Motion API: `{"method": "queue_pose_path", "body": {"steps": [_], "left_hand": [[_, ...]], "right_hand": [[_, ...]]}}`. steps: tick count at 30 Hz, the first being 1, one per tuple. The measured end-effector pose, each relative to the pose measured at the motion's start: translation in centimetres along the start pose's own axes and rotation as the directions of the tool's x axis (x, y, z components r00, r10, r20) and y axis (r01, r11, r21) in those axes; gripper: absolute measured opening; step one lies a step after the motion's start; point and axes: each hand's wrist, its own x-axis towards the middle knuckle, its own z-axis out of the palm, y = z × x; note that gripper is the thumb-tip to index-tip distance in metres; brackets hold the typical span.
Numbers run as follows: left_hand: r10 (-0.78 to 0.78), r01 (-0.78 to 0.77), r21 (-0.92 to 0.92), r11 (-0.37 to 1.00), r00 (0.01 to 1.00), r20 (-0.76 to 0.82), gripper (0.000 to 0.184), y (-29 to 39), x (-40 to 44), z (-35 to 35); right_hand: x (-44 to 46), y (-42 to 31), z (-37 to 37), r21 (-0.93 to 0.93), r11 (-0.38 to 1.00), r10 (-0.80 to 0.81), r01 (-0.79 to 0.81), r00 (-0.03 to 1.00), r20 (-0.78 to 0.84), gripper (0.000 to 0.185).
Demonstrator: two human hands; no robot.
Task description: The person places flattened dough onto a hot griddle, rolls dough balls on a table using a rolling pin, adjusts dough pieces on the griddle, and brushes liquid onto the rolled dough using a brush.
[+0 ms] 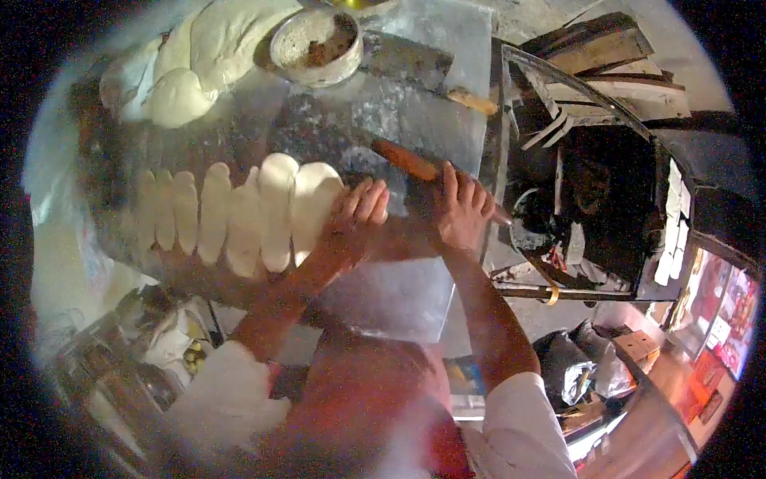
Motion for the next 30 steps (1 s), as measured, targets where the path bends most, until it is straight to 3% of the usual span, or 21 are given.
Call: {"method": "queue_pose_path", "body": {"steps": [1,3,6,8,10,12,13,15,17,19,20,23,24,26,28,30], "left_hand": [[-0.008,0.008,-0.006,1.0,1.0,-0.007,0.069,0.7,1.5,0.2],[-0.213,0.198,-0.213,0.957,0.976,-0.048,0.068,0.8,4.0,-0.9],[-0.349,0.339,-0.191,0.921,0.937,-0.022,0.069,1.8,5.0,0.2],[-0.343,0.333,-0.186,0.924,0.939,-0.024,0.072,5.1,-0.3,0.0],[-0.33,0.32,-0.183,0.93,0.944,-0.025,0.074,8.4,-4.8,-2.3],[-0.329,0.376,-0.203,0.904,0.916,0.232,0.08,11.3,-8.9,-5.2],[-0.336,0.388,-0.204,0.899,0.909,0.247,0.08,11.9,-9.8,-5.6],[-0.267,0.271,-0.077,0.959,0.961,0.068,0.082,11.1,-9.2,-5.3],[-0.286,0.299,-0.103,0.949,0.95,0.127,0.081,9.3,-5.2,-4.7],[-0.376,0.398,-0.131,0.908,0.912,0.165,0.08,8.5,-0.8,-2.9],[-0.436,0.457,-0.124,0.881,0.885,0.16,0.08,8.3,0.4,-2.0],[-0.442,0.466,-0.155,0.871,0.881,0.167,0.08,7.9,0.5,-1.9],[-0.426,0.458,-0.177,0.871,0.884,0.192,0.079,7.9,0.8,-2.0],[-0.314,0.467,-0.334,0.819,0.851,0.42,0.078,5.9,0.8,-2.1],[-0.358,0.373,-0.287,0.882,0.928,0.105,0.074,5.8,-2.0,-0.5],[-0.349,0.351,-0.264,0.898,0.935,0.056,0.07,6.3,-1.4,-1.8]], "right_hand": [[0.1,0.2,0.3,-0.015,1.0,0.011,-0.011,1.0,-0.002,0.053],[0.0,-0.1,0.1,-0.008,1.0,0.002,-0.003,1.0,-0.016,0.053],[0.0,-0.2,-0.5,0.001,1.0,-0.003,0.003,0.996,-0.092,0.058],[0.0,1.5,-1.6,0.029,0.995,-0.102,0.099,0.985,0.139,0.059],[-2.2,3.5,-2.7,0.096,0.982,-0.179,0.165,0.972,0.155,0.061],[-6.4,3.9,-6.2,0.315,0.939,-0.015,-0.138,0.899,0.439,0.06],[-8.2,4.5,-8.0,0.314,0.924,0.021,-0.218,0.849,0.529,0.06],[-12.3,6.3,-8.9,0.322,0.908,0.046,-0.268,0.828,0.559,0.06],[-15.7,7.3,-8.2,0.332,0.889,0.078,-0.317,0.818,0.57,0.06],[-19.0,8.4,-7.0,0.444,0.868,0.023,-0.221,0.912,0.41,0.059],[-18.8,8.1,-7.1,0.433,0.87,0.036,-0.235,0.907,0.42,0.059],[-17.7,5.4,-10.7,0.379,0.74,0.209,-0.556,0.725,0.656,0.061],[-18.1,5.8,-10.6,0.378,0.737,0.223,-0.56,0.73,0.646,0.061],[-19.5,6.9,-8.9,0.55,0.759,0.11,-0.348,0.901,0.419,0.053],[-20.2,7.3,-8.3,0.513,0.775,0.129,-0.368,0.888,0.442,0.048],[-20.2,7.6,-7.8,0.459,0.802,0.149,-0.382,0.872,0.466,0.044]]}}
